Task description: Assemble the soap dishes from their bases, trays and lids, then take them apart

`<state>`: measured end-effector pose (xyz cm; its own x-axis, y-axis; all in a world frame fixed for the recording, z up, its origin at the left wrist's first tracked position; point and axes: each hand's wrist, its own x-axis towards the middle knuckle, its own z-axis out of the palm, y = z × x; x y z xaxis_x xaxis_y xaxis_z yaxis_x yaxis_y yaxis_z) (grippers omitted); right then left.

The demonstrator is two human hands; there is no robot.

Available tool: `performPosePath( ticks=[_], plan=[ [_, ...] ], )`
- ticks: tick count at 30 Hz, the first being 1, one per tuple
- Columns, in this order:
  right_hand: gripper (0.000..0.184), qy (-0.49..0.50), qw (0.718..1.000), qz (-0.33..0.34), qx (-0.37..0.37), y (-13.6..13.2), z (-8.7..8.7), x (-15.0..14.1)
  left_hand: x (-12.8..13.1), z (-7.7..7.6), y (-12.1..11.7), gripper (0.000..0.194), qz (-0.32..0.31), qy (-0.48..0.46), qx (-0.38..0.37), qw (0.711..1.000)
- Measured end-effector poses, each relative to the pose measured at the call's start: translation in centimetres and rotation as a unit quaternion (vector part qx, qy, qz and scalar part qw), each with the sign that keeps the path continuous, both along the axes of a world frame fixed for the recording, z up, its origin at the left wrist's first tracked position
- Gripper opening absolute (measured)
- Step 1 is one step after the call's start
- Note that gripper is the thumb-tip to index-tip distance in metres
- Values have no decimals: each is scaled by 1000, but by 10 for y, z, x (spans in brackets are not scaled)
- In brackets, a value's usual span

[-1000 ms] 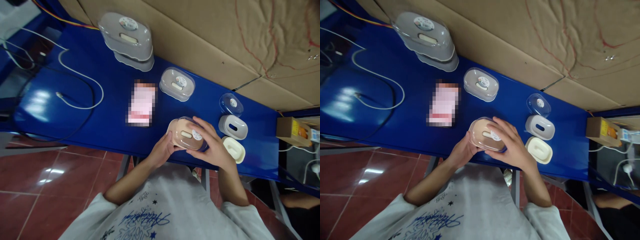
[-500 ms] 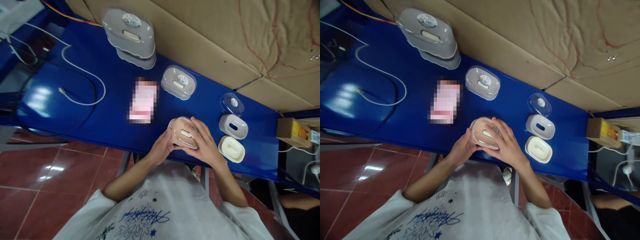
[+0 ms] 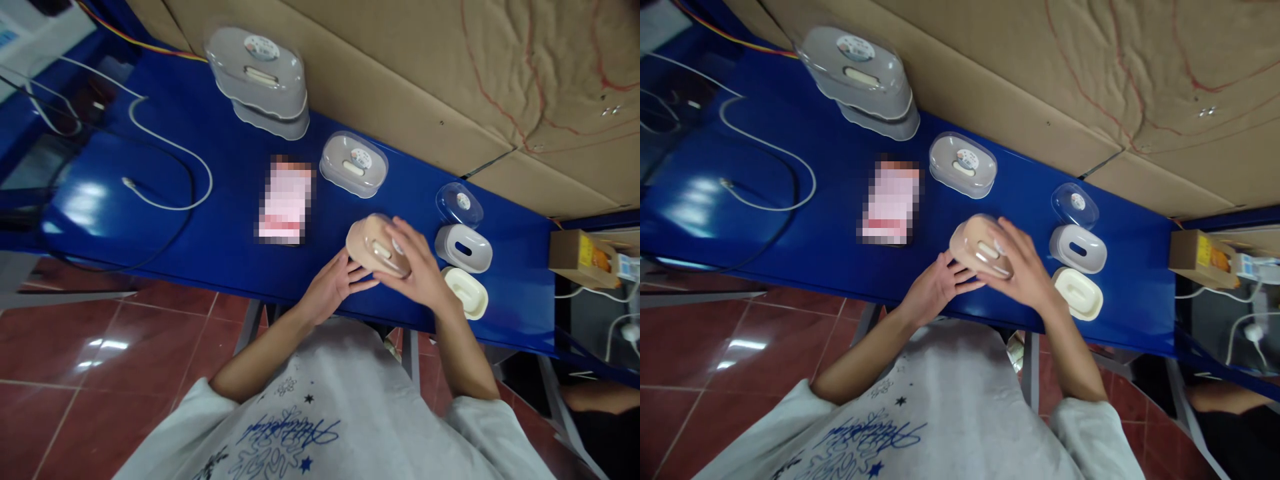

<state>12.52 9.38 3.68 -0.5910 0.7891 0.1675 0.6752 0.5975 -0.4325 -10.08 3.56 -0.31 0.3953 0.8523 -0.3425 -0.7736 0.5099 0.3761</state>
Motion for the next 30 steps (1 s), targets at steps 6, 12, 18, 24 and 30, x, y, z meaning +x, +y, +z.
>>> performPosePath(
  ticks=[6, 12, 18, 24, 30],
  plan=[
    [84, -79, 992, -75, 57, 69, -14, 29, -5, 3, 0, 58, -12, 1, 23, 1000],
    [85, -144, 983, -94, 66, 93, -6, 31, -5, 3, 0, 47, -23, 25, 40, 999],
    [64, -72, 980, -178, 50, 14, 24, 63, -6, 1, 0, 42, -30, 42, 35, 998],
    [49, -137, 950, -276, 57, -86, 4, 94, -3, 4, -1, 36, -29, 77, 46, 996],
    [25, -48, 954, -294, 19, -102, -10, 75, 4, 12, -7, 41, -68, 70, 35, 995]
  ],
)
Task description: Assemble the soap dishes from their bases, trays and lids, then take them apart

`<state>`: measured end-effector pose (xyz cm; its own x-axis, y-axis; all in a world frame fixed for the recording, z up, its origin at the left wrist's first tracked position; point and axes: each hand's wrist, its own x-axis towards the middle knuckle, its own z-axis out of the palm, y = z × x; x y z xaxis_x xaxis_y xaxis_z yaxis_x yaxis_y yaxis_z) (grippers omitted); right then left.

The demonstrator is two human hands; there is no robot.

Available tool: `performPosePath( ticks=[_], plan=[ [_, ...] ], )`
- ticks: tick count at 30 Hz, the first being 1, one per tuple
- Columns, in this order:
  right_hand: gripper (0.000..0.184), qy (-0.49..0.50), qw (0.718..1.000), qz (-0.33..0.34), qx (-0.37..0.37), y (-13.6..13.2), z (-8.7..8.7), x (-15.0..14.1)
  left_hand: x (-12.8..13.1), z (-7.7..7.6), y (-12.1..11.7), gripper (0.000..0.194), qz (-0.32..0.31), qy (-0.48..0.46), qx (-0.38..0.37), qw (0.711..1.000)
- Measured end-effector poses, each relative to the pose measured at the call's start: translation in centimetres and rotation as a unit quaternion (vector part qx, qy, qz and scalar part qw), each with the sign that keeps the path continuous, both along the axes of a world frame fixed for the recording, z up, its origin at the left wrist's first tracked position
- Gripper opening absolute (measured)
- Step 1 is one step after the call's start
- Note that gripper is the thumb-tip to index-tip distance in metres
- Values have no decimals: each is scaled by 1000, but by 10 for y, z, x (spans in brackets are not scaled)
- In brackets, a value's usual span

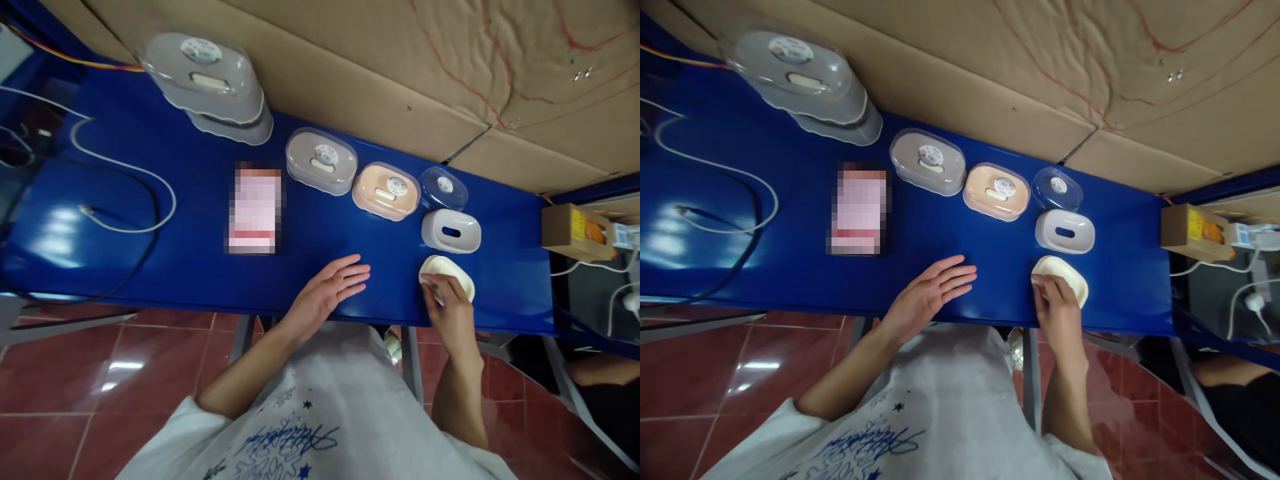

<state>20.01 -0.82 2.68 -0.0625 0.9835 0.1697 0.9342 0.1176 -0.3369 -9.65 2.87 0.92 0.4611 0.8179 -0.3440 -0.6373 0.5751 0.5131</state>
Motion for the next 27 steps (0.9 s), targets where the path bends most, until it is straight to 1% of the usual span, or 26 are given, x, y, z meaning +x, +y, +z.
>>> performPosePath(
  ticks=[2, 4, 7, 9, 11, 12, 13, 14, 16, 17, 19, 21, 22, 24, 25, 27],
  plan=[
    [21, 63, 998, 17, -9, 4, 5, -18, 5, 0, -5, 46, -12, -16, -14, 1000],
    [20, 110, 993, 37, -10, 8, 10, -42, 12, 0, -10, 52, -14, -27, -38, 999],
    [24, 170, 982, 81, -3, 10, 17, -85, 21, -1, -15, 55, -14, -62, -75, 995],
    [30, 197, 970, 141, -11, 10, 21, -108, 23, 0, -15, 52, -21, -89, -88, 992],
    [38, 205, 957, 205, -23, 14, 27, -116, 21, 1, -14, 50, -18, -103, -94, 990],
    [41, 199, 955, 218, -19, 17, 29, -113, 19, 2, -13, 50, -11, -106, -97, 990],
    [43, 185, 960, 209, -4, 22, 31, -105, 15, 3, -12, 50, 1, -107, -99, 989],
    [45, 163, 970, 178, 23, 28, 32, -92, 11, 4, -10, 51, 16, -105, -99, 989],
    [49, 92, 989, 77, 82, 43, 28, -56, 3, 4, -7, 54, 42, -96, -97, 990],
    [51, 49, 993, 32, 100, 51, 24, -35, -1, 4, -5, 56, 51, -90, -96, 990],
    [59, -32, 995, -29, 85, 65, 12, 4, -7, 4, -2, 60, 65, -84, -93, 990],
    [58, -85, 994, -53, 48, 74, -2, 32, -9, 3, 2, 62, 74, -86, -91, 989],
    [55, -98, 993, -56, 36, 77, -8, 41, -9, 3, 3, 63, 76, -88, -90, 989],
    [46, -108, 992, -52, 33, 78, -14, 45, -7, 3, 4, 64, 75, -94, -89, 989],
    [43, -110, 992, -50, 40, 76, -15, 41, -6, 3, 4, 64, 73, -96, -87, 989],
    [40, -111, 991, -47, 58, 69, -11, 22, -2, 3, 3, 64, 71, -97, -84, 989]
  ],
)
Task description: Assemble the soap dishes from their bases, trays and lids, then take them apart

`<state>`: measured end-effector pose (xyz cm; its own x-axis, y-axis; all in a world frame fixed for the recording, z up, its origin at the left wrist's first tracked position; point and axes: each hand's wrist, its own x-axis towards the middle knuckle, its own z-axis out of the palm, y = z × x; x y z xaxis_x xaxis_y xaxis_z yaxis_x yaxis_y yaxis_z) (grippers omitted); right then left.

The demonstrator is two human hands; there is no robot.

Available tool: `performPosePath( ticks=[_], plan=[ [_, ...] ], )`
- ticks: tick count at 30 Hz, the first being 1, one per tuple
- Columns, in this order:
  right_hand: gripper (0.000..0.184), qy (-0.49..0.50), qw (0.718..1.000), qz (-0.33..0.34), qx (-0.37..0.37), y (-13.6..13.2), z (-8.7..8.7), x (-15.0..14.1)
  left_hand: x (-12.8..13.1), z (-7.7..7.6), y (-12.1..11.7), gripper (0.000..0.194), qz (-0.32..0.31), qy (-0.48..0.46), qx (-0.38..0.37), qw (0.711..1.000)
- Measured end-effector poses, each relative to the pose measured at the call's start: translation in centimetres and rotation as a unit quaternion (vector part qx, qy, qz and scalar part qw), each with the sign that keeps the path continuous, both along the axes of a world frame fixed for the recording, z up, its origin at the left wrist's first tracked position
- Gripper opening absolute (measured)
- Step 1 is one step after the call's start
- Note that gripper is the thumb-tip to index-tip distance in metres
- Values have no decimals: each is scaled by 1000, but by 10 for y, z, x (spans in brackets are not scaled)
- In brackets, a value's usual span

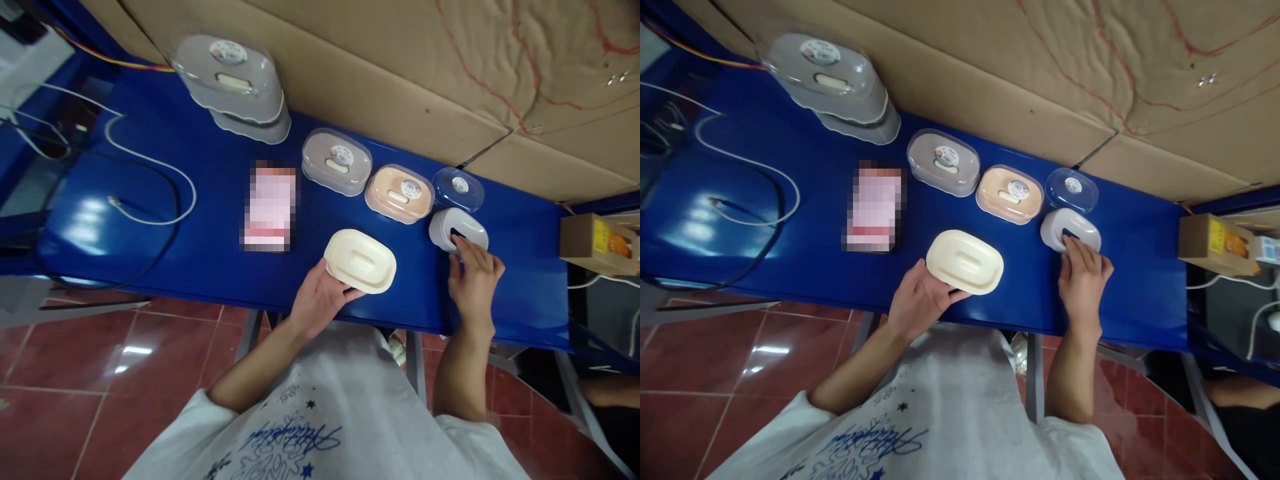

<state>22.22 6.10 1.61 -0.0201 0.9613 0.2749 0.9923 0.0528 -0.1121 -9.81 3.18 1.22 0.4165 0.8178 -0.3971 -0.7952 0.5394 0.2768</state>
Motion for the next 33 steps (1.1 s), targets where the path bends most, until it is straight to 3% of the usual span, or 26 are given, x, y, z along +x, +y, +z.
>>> performPosePath(
  ticks=[4, 8, 14, 19, 22, 26, 30, 33],
  plan=[
    [43, 51, 997, 60, 23, -26, 19, -61, 9, -4, -2, 64, 8, 3, 0, 1000],
    [54, 115, 979, 168, -19, -47, 33, -112, 13, -5, -2, 62, 13, 2, 10, 1000],
    [60, 92, 963, 248, -48, -50, 32, -140, 9, -1, -3, 64, 18, 23, 21, 999],
    [54, 78, 956, 278, -59, -44, 33, -149, 8, -9, -9, 77, 74, 73, 12, 995],
    [52, 111, 948, 295, -43, -30, 37, -129, 7, -12, -8, 79, 73, 76, -1, 994],
    [52, 85, 982, 164, 39, 16, 37, -64, 2, -9, -4, 72, 43, 57, 9, 997],
    [64, 3, 999, 46, -26, 70, 23, 7, -1, -7, -1, 66, 25, 57, 19, 998],
    [71, -2, 997, 23, -74, 89, 7, 38, -1, -9, -2, 66, 25, 52, 14, 998]
  ],
)
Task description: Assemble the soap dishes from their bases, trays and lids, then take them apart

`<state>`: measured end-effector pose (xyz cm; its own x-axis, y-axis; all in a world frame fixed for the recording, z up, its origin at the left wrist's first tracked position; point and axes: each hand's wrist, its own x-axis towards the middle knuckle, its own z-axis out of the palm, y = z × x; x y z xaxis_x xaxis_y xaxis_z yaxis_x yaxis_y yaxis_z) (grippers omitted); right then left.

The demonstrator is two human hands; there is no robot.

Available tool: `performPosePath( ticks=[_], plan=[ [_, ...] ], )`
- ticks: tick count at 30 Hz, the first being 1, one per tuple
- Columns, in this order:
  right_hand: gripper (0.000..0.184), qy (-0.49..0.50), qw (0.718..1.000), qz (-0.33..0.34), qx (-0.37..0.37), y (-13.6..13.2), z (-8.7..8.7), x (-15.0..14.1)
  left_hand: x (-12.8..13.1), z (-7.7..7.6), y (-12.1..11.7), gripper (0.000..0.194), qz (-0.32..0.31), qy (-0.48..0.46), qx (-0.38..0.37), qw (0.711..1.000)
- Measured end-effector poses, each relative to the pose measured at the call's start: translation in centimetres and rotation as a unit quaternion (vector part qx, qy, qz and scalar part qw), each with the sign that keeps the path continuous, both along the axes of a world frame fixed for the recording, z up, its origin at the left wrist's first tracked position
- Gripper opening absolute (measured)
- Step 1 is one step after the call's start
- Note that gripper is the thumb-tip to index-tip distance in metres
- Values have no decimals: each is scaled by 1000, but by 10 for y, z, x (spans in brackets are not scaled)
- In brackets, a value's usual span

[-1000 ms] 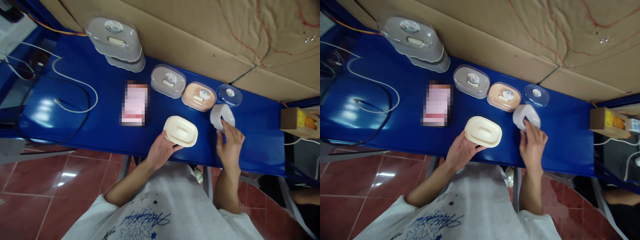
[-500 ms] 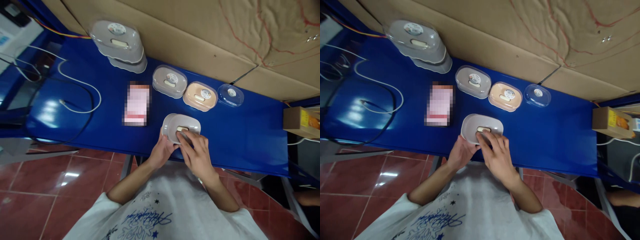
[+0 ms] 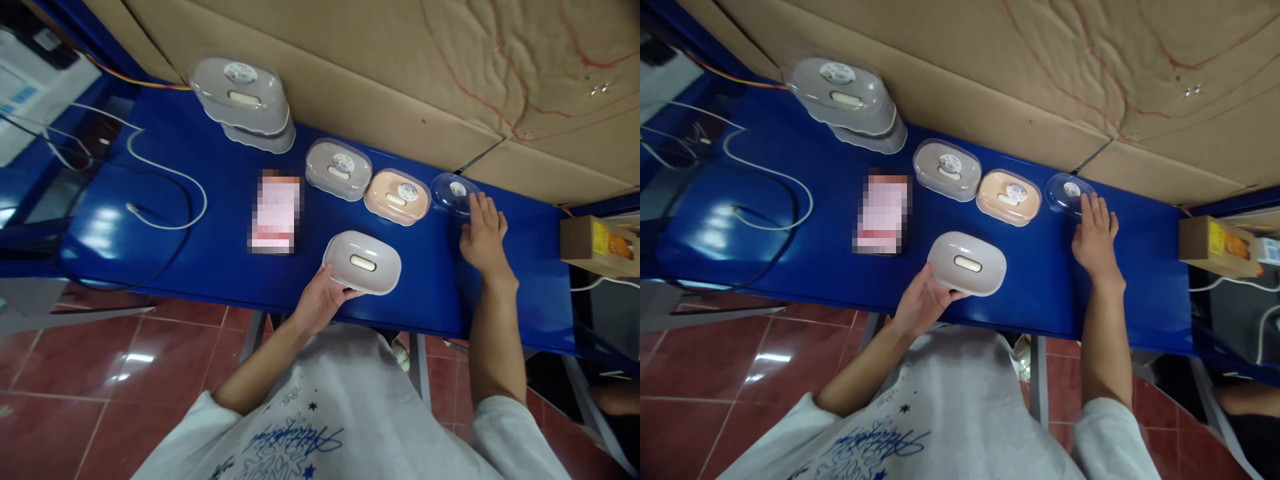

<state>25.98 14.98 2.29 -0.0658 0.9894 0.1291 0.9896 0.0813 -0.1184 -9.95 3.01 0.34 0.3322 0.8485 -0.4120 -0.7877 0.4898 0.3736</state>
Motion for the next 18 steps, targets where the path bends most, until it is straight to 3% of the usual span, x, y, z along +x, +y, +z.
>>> performPosePath(
  ticks=[5, 8, 11, 18],
  plan=[
    [57, 1, 999, 13, 31, -6, -12, 15, 2, -4, 0, 65, 4, -3, -8, 1000],
    [77, 16, 999, 8, 47, -6, -14, 25, 3, -3, 1, 64, -4, 0, -6, 1000],
    [93, 61, 998, 12, 5, -3, -15, 37, 3, -3, 1, 66, -11, 5, -5, 1000],
    [69, 124, 991, 15, 47, -32, -1, 35, 3, -4, -3, 66, 4, 27, -6, 1000]
  ],
)
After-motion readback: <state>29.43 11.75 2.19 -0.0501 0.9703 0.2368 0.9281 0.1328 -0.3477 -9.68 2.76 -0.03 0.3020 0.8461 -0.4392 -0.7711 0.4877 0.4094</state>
